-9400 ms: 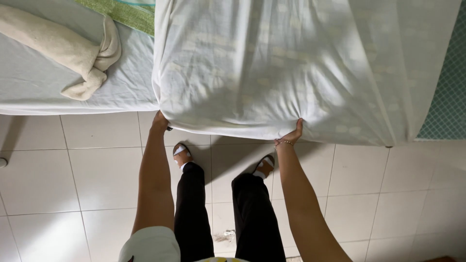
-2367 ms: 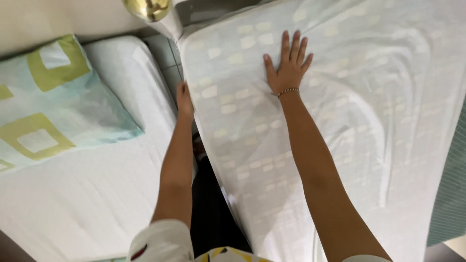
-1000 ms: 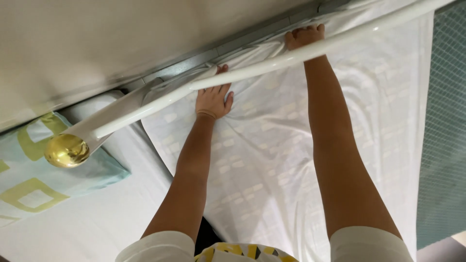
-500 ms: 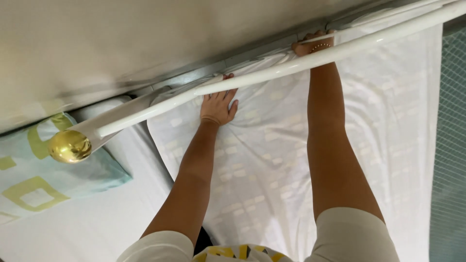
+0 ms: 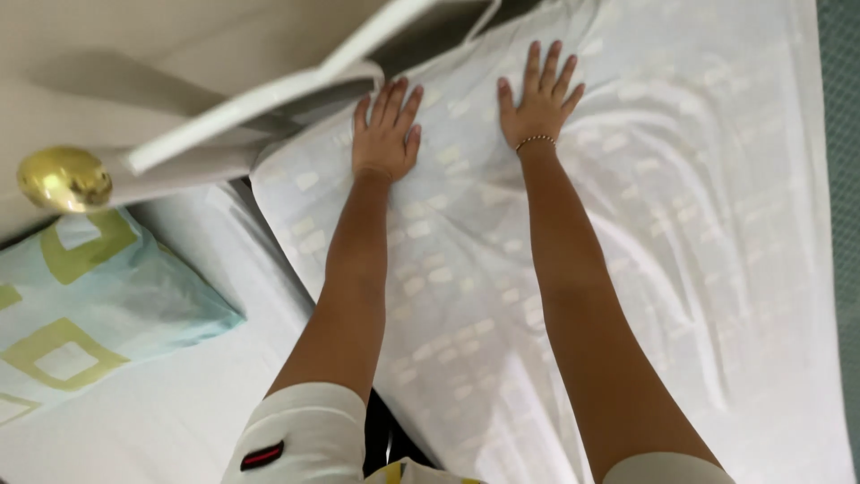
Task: The person walks through a room, picks up a white sheet from a pile of linens on a chair, and carries it to a bed. They unfold the sheet and spread it over the mattress, smoothing it out by hand.
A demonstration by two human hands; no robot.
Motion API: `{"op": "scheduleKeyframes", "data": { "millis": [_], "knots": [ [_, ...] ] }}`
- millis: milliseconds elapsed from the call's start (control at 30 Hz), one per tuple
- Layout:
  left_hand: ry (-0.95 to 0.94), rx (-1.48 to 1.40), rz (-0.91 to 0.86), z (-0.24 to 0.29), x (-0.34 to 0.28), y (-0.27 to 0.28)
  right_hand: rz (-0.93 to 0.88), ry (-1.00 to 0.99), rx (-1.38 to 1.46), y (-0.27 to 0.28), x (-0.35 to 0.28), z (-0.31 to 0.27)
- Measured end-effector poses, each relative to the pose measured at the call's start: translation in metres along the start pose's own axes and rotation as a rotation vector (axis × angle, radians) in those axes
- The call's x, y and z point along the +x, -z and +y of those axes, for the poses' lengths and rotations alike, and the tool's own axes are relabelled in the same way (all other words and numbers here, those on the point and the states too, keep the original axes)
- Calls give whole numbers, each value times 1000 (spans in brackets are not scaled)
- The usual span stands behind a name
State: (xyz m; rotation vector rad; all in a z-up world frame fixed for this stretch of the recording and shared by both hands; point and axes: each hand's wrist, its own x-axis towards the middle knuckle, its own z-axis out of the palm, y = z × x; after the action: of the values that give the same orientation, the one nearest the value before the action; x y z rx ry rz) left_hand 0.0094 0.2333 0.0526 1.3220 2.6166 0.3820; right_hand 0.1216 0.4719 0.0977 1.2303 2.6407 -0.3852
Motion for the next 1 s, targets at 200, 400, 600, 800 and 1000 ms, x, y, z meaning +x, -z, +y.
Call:
{"op": "scheduleKeyframes", "data": {
  "millis": [200,400,600,800,1000],
  "knots": [
    [69,46,-40,5,-38,24,-122,39,-34,-25,-140,30],
    [444,47,-116,31,-220,39,-240,87,-83,-58,-291,74],
    [878,-502,-43,133,-426,-19,-391,218,-92,-72,-442,109],
    [1093,-556,79,217,-540,-83,-119,440,-97,-150,-542,173],
    [965,-393,122,178,-581,-98,-60,458,63,-205,-562,207]
  ]
}}
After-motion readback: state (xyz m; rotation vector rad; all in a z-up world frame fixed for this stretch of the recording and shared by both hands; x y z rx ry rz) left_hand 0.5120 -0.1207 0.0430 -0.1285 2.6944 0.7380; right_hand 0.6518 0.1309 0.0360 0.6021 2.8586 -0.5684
